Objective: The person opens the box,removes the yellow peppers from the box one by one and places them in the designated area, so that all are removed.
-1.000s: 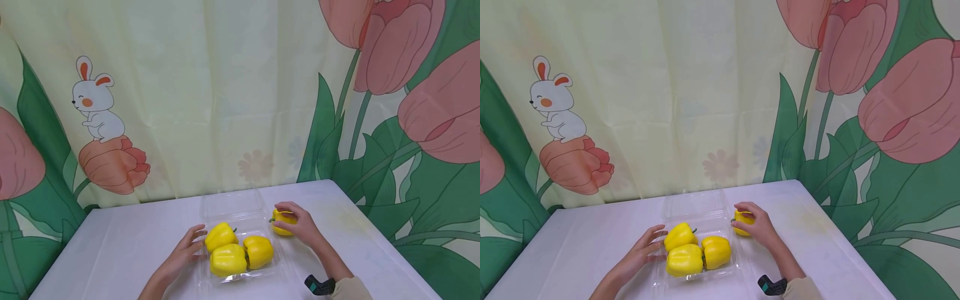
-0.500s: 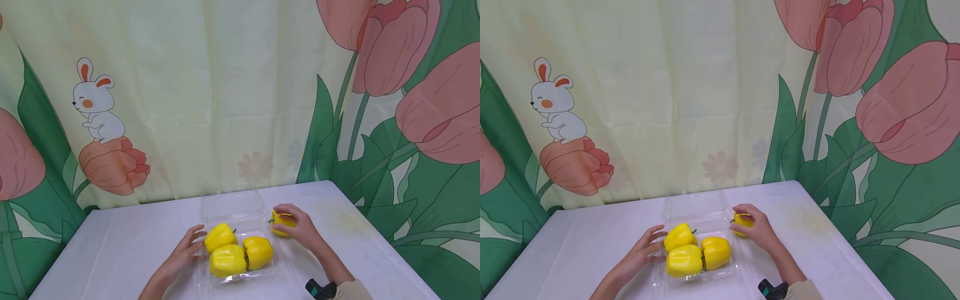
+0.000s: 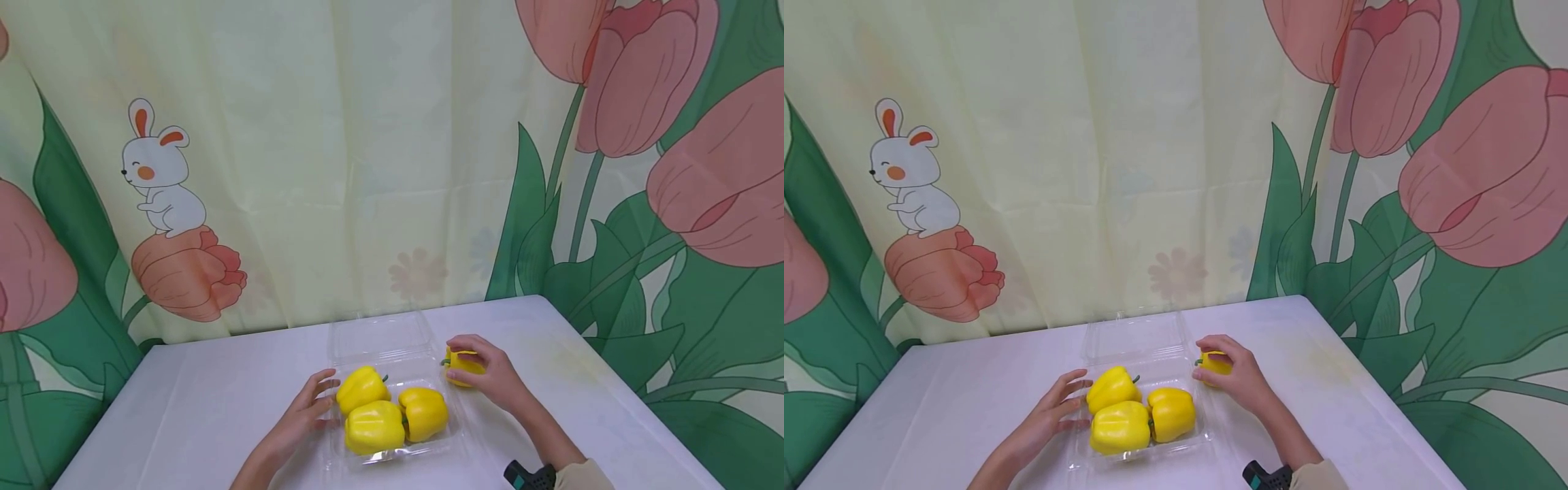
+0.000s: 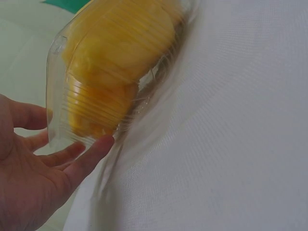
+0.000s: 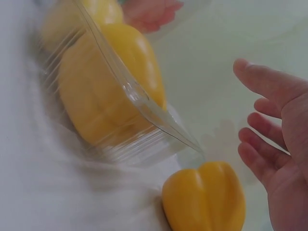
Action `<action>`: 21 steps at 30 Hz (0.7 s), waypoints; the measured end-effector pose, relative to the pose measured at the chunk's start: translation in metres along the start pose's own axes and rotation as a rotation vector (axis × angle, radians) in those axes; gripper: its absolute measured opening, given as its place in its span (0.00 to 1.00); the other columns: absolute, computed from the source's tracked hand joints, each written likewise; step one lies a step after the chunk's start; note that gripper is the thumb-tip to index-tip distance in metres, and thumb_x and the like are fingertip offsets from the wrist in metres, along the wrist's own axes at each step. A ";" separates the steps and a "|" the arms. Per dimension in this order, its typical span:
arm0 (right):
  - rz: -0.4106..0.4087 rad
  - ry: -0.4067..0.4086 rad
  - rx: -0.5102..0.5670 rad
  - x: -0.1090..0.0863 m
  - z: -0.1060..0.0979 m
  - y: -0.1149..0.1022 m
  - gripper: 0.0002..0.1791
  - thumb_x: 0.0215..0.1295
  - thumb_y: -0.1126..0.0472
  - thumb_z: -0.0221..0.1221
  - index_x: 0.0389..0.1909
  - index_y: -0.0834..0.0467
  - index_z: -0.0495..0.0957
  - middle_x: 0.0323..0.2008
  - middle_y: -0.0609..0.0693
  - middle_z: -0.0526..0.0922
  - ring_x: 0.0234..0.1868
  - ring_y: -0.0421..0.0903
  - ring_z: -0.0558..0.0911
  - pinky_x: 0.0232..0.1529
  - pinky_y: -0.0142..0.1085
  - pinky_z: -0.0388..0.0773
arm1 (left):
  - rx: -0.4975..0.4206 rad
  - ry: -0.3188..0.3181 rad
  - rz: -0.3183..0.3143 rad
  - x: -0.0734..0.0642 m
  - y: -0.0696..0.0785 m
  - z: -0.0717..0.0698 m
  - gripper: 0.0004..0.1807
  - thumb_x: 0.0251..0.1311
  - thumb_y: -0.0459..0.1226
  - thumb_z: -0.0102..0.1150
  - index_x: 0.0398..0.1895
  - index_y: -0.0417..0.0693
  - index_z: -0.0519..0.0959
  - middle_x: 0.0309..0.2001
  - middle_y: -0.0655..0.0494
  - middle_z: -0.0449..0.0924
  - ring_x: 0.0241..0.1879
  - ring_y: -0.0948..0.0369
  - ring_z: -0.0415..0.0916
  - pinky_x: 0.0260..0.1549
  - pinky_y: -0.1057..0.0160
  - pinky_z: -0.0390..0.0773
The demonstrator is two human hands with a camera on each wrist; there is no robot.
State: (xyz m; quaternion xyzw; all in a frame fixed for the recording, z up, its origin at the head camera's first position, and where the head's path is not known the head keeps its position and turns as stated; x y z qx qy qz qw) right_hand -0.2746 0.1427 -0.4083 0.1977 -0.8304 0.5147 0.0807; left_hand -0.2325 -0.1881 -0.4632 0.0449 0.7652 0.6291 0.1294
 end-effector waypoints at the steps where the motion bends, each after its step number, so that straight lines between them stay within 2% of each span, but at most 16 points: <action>1: -0.003 -0.005 0.007 0.000 0.000 0.000 0.24 0.54 0.62 0.69 0.54 0.54 0.78 0.54 0.52 0.80 0.56 0.49 0.80 0.58 0.41 0.77 | 0.002 0.002 -0.003 0.000 0.000 0.000 0.31 0.72 0.43 0.46 0.74 0.51 0.51 0.72 0.37 0.54 0.66 0.42 0.63 0.51 0.49 0.81; 8: -0.019 -0.038 0.036 -0.003 0.003 -0.003 0.24 0.55 0.57 0.69 0.54 0.53 0.77 0.55 0.52 0.79 0.55 0.48 0.80 0.57 0.41 0.77 | 0.000 0.000 -0.002 -0.001 0.000 0.002 0.30 0.72 0.39 0.44 0.74 0.49 0.50 0.72 0.35 0.53 0.66 0.40 0.62 0.51 0.49 0.81; 21: -0.043 -0.069 0.043 -0.005 0.008 -0.009 0.24 0.55 0.53 0.69 0.53 0.51 0.78 0.55 0.51 0.79 0.55 0.51 0.80 0.57 0.42 0.78 | 0.003 0.012 -0.005 -0.001 0.002 0.001 0.30 0.72 0.40 0.45 0.74 0.49 0.51 0.71 0.35 0.54 0.65 0.41 0.64 0.51 0.49 0.81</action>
Point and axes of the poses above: each hand's wrist, its own x-axis towards the middle knuckle, its own z-axis out of the palm, y = z × x, the point moved 5 cm from there along x, towards the middle knuckle
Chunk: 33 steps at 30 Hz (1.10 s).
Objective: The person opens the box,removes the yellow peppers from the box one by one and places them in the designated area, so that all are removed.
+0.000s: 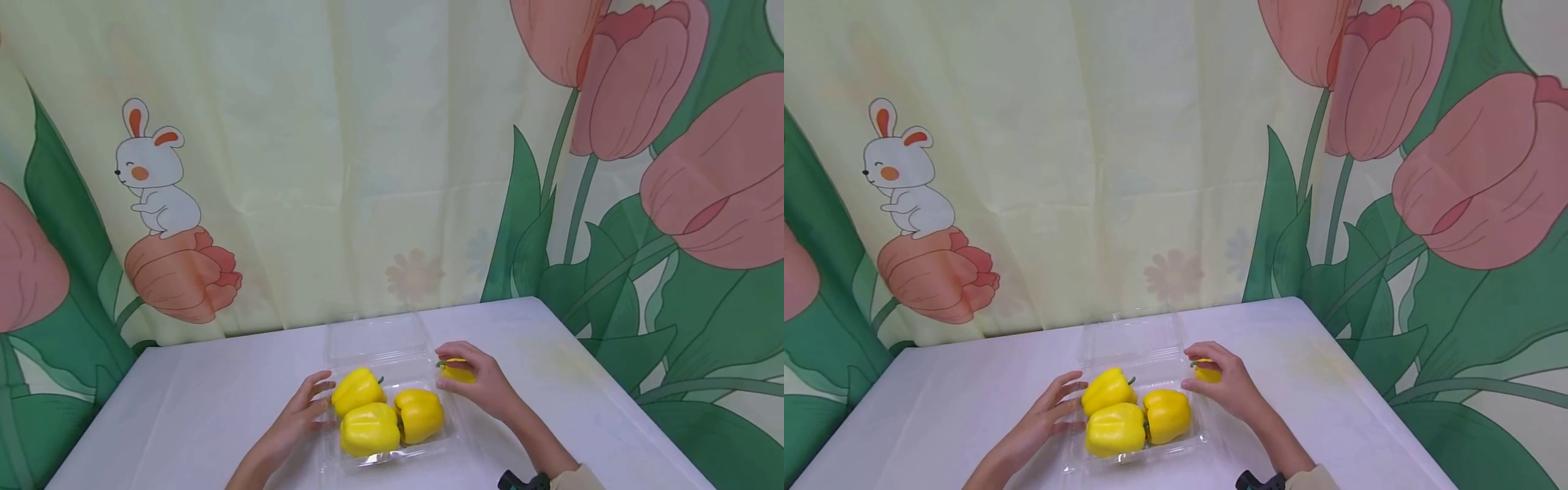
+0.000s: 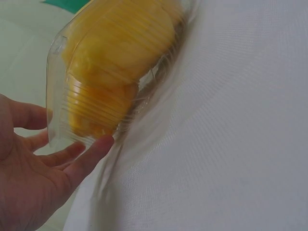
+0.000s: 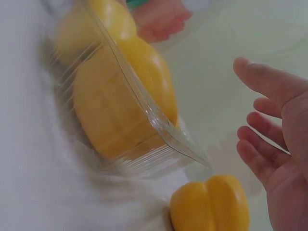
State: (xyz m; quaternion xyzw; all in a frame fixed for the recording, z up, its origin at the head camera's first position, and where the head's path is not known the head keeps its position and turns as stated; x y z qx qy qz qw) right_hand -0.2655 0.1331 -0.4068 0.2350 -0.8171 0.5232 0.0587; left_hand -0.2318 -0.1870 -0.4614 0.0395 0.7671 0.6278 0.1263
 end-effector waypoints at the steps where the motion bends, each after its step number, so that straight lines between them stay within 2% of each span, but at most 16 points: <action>1: 0.002 -0.001 0.002 0.000 0.001 0.000 0.24 0.55 0.53 0.69 0.53 0.51 0.78 0.55 0.51 0.79 0.55 0.51 0.80 0.57 0.42 0.77 | -0.001 0.000 -0.003 0.000 0.000 0.000 0.31 0.72 0.40 0.46 0.73 0.49 0.50 0.71 0.35 0.54 0.65 0.41 0.64 0.51 0.49 0.81; 8: 0.002 -0.016 0.008 -0.001 0.005 -0.004 0.24 0.54 0.54 0.69 0.53 0.51 0.78 0.55 0.51 0.79 0.55 0.53 0.79 0.57 0.44 0.78 | -0.008 -0.007 0.000 -0.001 -0.001 -0.002 0.30 0.72 0.40 0.45 0.74 0.49 0.50 0.71 0.35 0.54 0.65 0.42 0.64 0.51 0.49 0.81; 14: -0.001 -0.021 -0.010 -0.001 0.008 -0.005 0.24 0.54 0.54 0.70 0.53 0.51 0.78 0.55 0.51 0.79 0.54 0.49 0.80 0.57 0.43 0.78 | -0.014 0.004 -0.005 -0.001 0.000 -0.003 0.31 0.71 0.41 0.46 0.73 0.49 0.51 0.71 0.35 0.54 0.66 0.42 0.63 0.51 0.49 0.81; 21: -0.008 -0.042 0.011 -0.003 0.014 -0.004 0.24 0.54 0.52 0.70 0.52 0.49 0.78 0.54 0.51 0.78 0.54 0.55 0.79 0.56 0.43 0.79 | -0.009 0.025 -0.022 -0.002 0.000 -0.004 0.31 0.70 0.41 0.48 0.73 0.50 0.52 0.71 0.37 0.55 0.66 0.41 0.63 0.51 0.49 0.81; 25: 0.006 -0.057 0.021 -0.005 0.017 -0.003 0.24 0.54 0.52 0.70 0.52 0.48 0.78 0.54 0.51 0.79 0.54 0.54 0.80 0.56 0.44 0.78 | -0.010 0.028 -0.028 -0.003 -0.002 -0.005 0.31 0.70 0.40 0.48 0.73 0.50 0.52 0.71 0.36 0.55 0.66 0.41 0.62 0.51 0.49 0.81; 33: -0.034 -0.076 0.005 -0.008 0.017 -0.005 0.23 0.55 0.55 0.69 0.53 0.51 0.77 0.54 0.54 0.79 0.54 0.53 0.80 0.55 0.45 0.78 | -0.016 -0.005 0.002 0.001 -0.001 -0.002 0.33 0.70 0.45 0.50 0.73 0.49 0.51 0.71 0.35 0.54 0.65 0.42 0.64 0.51 0.49 0.81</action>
Point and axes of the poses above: each hand's wrist, its own x-axis towards the middle knuckle, its own z-axis out of the palm, y = z × x, the point moved 5 cm from there along x, towards the middle knuckle
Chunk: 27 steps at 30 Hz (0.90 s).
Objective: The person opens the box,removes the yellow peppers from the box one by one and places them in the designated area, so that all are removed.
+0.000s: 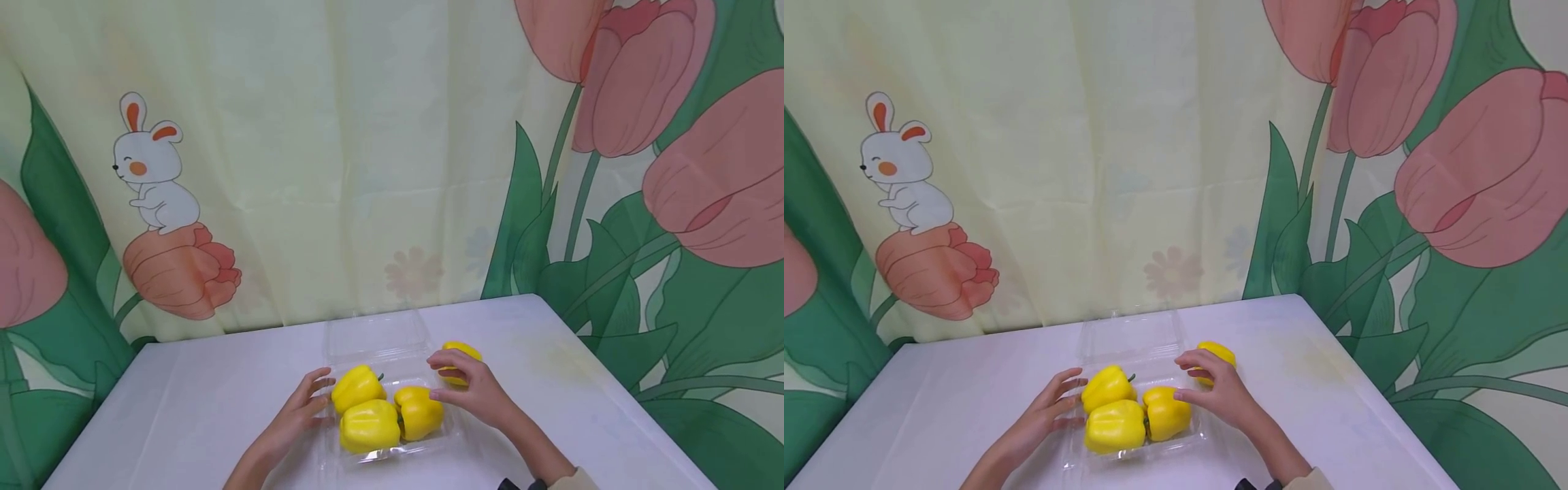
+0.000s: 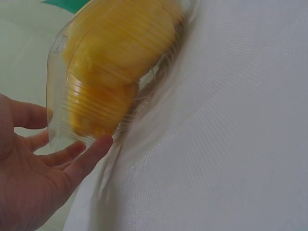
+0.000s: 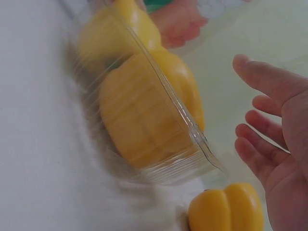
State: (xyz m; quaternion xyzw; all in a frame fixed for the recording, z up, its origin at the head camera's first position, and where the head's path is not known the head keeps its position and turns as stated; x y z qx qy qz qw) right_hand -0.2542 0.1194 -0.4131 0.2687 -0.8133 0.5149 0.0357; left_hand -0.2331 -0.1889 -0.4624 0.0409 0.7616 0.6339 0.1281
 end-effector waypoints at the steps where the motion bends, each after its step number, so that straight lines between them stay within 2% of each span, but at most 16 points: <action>1: 0.002 0.001 0.004 0.000 0.000 0.000 0.23 0.55 0.56 0.69 0.53 0.51 0.77 0.54 0.54 0.79 0.54 0.52 0.80 0.55 0.45 0.78 | 0.000 -0.002 0.004 0.000 0.000 0.000 0.34 0.69 0.45 0.50 0.73 0.49 0.51 0.71 0.35 0.54 0.65 0.42 0.64 0.52 0.49 0.80; 6: 0.030 -0.006 0.021 -0.001 0.000 0.002 0.24 0.53 0.56 0.70 0.53 0.49 0.78 0.54 0.50 0.79 0.54 0.51 0.80 0.56 0.44 0.79 | -0.002 -0.008 0.010 0.001 0.001 0.001 0.33 0.70 0.44 0.49 0.73 0.48 0.51 0.71 0.35 0.54 0.66 0.42 0.63 0.52 0.49 0.80; 15: -0.005 -0.019 0.012 0.001 0.003 0.002 0.24 0.55 0.56 0.69 0.54 0.52 0.78 0.55 0.54 0.78 0.54 0.54 0.80 0.55 0.46 0.79 | 0.010 0.009 -0.002 0.000 0.003 0.000 0.33 0.69 0.44 0.50 0.73 0.50 0.52 0.71 0.36 0.55 0.65 0.42 0.64 0.53 0.48 0.80; 22: 0.020 -0.037 0.028 0.000 0.006 0.000 0.24 0.54 0.56 0.70 0.53 0.51 0.78 0.54 0.53 0.78 0.54 0.59 0.78 0.56 0.48 0.78 | 0.012 0.005 0.000 -0.001 0.003 0.000 0.33 0.70 0.43 0.50 0.73 0.49 0.52 0.71 0.35 0.55 0.65 0.42 0.64 0.52 0.49 0.80; 27: 0.030 -0.030 0.016 -0.001 0.007 0.002 0.24 0.53 0.56 0.71 0.52 0.49 0.78 0.54 0.51 0.79 0.54 0.57 0.79 0.56 0.49 0.78 | 0.006 -0.006 0.009 -0.001 0.003 0.001 0.34 0.69 0.44 0.50 0.73 0.48 0.51 0.71 0.35 0.54 0.65 0.42 0.64 0.52 0.49 0.80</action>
Point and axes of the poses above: each hand's wrist, its own x-axis towards the middle knuckle, its own z-axis out of the palm, y = z × x, the point moved 5 cm from there along x, towards the middle knuckle
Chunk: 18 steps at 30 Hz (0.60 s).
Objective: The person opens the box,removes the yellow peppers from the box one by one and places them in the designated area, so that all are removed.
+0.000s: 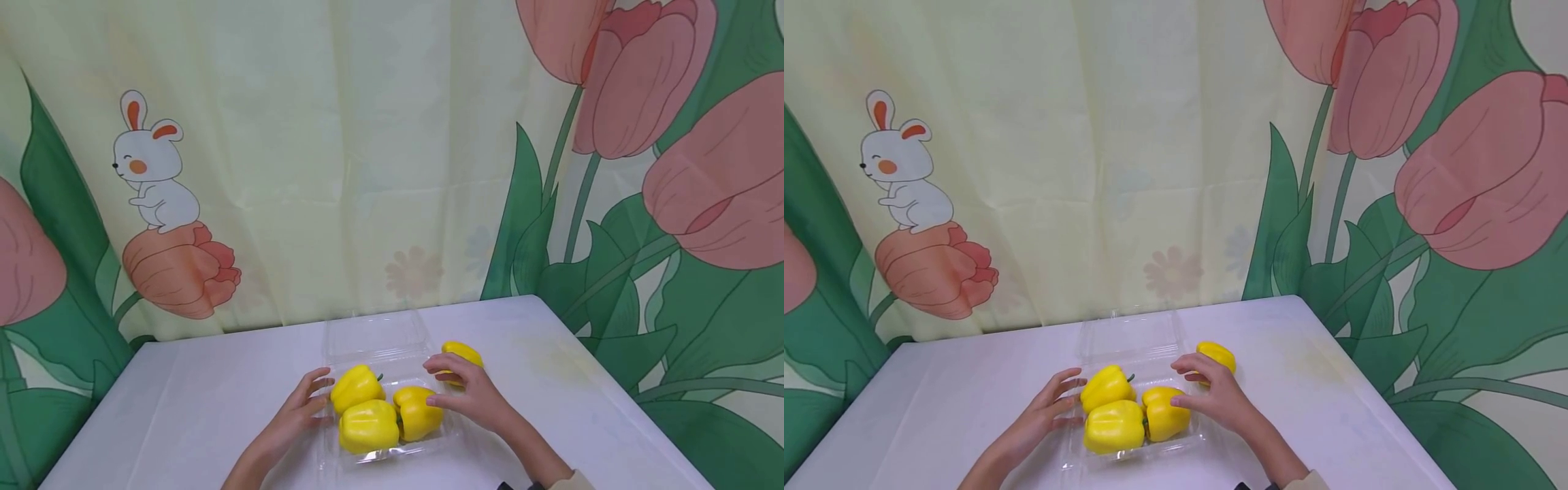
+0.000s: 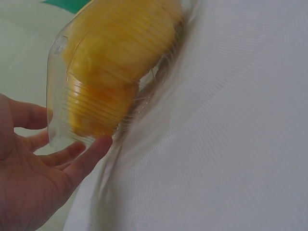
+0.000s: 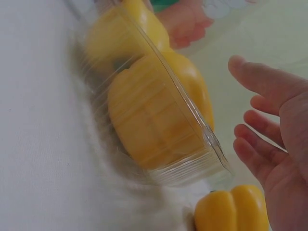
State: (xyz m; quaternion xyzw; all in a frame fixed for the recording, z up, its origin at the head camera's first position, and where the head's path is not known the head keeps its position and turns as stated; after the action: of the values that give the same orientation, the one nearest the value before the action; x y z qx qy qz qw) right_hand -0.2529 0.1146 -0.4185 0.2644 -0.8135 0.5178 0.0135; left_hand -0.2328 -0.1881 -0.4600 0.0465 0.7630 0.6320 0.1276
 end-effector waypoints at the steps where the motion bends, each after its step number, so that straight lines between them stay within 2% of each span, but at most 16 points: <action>1: -0.001 0.002 0.000 0.000 0.000 0.000 0.24 0.53 0.56 0.71 0.52 0.49 0.78 0.54 0.50 0.79 0.54 0.56 0.79 0.56 0.48 0.78 | 0.000 -0.001 0.000 0.000 0.000 0.000 0.34 0.69 0.45 0.50 0.73 0.48 0.51 0.71 0.35 0.54 0.65 0.42 0.64 0.53 0.49 0.80; 10: 0.005 0.001 -0.011 0.001 0.002 -0.002 0.24 0.53 0.55 0.70 0.52 0.47 0.78 0.54 0.48 0.79 0.54 0.52 0.79 0.55 0.47 0.78 | 0.015 0.027 -0.007 -0.001 0.001 -0.001 0.32 0.70 0.43 0.49 0.73 0.49 0.52 0.71 0.36 0.56 0.66 0.40 0.63 0.52 0.49 0.80; 18: -0.045 -0.028 -0.035 -0.001 0.006 0.000 0.23 0.56 0.54 0.69 0.54 0.51 0.77 0.55 0.52 0.79 0.53 0.56 0.79 0.54 0.48 0.79 | 0.021 0.010 -0.008 0.001 -0.002 0.000 0.31 0.71 0.41 0.47 0.73 0.48 0.52 0.71 0.34 0.55 0.65 0.40 0.63 0.52 0.48 0.80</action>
State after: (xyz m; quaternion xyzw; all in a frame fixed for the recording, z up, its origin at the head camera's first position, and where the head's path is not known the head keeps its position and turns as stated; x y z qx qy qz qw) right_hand -0.2505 0.1101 -0.4212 0.2893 -0.8165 0.4994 0.0184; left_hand -0.2339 -0.1886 -0.4621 0.0416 0.7704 0.6236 0.1258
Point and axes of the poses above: each hand's wrist, its own x-axis towards the middle knuckle, its own z-axis out of the palm, y = z × x, the point moved 5 cm from there along x, towards the middle knuckle
